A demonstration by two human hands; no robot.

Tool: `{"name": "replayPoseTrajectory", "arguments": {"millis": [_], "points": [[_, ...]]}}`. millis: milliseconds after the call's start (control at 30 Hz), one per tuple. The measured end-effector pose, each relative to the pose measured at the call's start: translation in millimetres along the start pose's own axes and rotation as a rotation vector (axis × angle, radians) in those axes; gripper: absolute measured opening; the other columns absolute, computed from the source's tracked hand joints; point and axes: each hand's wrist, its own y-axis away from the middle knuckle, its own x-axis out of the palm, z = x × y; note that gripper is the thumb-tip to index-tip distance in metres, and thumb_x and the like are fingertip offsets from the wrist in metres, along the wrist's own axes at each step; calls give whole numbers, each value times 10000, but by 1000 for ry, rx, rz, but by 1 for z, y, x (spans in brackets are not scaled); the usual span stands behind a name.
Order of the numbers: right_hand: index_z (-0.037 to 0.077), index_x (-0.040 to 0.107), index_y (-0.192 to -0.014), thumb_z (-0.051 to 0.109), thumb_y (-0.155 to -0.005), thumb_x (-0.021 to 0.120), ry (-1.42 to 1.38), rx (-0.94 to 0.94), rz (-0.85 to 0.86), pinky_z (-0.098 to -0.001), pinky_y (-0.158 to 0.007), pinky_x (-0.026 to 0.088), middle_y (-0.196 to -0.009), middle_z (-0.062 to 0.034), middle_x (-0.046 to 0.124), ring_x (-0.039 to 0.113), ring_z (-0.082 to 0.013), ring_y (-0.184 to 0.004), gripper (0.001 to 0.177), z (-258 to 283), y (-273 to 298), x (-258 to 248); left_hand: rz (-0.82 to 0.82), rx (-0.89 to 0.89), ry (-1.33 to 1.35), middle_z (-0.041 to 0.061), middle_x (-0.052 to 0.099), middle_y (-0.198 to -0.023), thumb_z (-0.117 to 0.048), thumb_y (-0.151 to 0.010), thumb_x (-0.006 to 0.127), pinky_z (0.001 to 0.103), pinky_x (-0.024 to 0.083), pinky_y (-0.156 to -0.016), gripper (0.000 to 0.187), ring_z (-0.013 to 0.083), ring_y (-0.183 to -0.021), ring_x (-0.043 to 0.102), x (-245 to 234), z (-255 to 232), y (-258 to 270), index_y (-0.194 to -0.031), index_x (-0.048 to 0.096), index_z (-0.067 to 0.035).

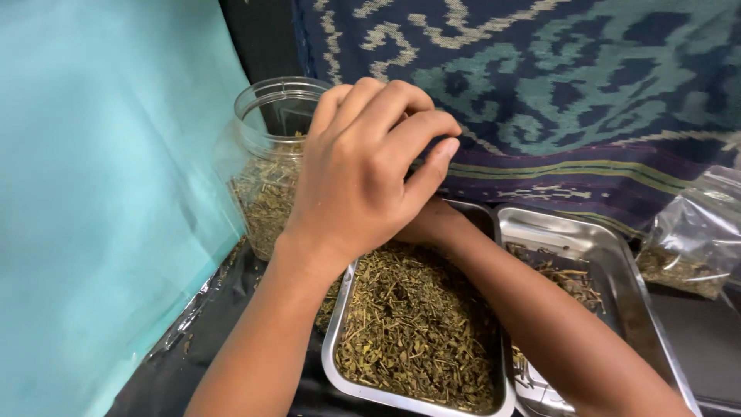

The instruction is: Sorting dried tea leaves by hand to remove stems and impurities

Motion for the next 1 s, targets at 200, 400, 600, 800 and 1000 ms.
{"name": "replayPoseTrajectory", "arguments": {"millis": [200, 400, 600, 800, 1000], "points": [[61, 611, -985, 192, -835, 606, -9, -2, -1, -429, -570, 455, -803, -107, 655, 542, -300, -624, 199, 4, -2, -4, 10, -8, 6, 23, 603, -951, -103, -942, 717, 385, 386, -898, 25, 198, -837, 521, 0, 2, 0, -954, 731, -86], [53, 627, -873, 173, -804, 632, -9, 23, -10, -389, -559, 432, -715, -74, 615, 481, -256, -600, 139, -3, 3, -9, 32, -2, 21, 21, 592, -939, -126, -944, 701, 396, 382, -911, 52, 199, -834, 521, 2, 0, 2, -953, 732, -85], [46, 644, -762, 153, -772, 658, -22, 66, -17, -349, -548, 410, -627, -39, 576, 421, -211, -577, 109, -37, 19, -22, 13, 30, 61, 26, 588, -916, -112, -939, 729, 386, 375, -879, 32, 189, -810, 506, 3, -1, 1, -940, 748, -86], [38, 660, -651, 133, -740, 684, -31, 103, -25, -309, -538, 387, -539, -5, 537, 361, -166, -554, 133, -105, 66, -33, -15, 86, 62, 8, 596, -909, -97, -938, 757, 363, 365, -849, 21, 174, -787, 492, 3, -5, 2, -920, 765, -90], [159, 846, -931, 210, -808, 742, 86, 447, 211, -255, -711, 635, -855, 28, 854, 731, -137, -678, 168, -90, 130, -52, 15, 126, 56, 5, 605, -910, -119, -939, 746, 359, 367, -845, 37, 173, -795, 505, 9, -10, 4, -912, 759, -97]]}}
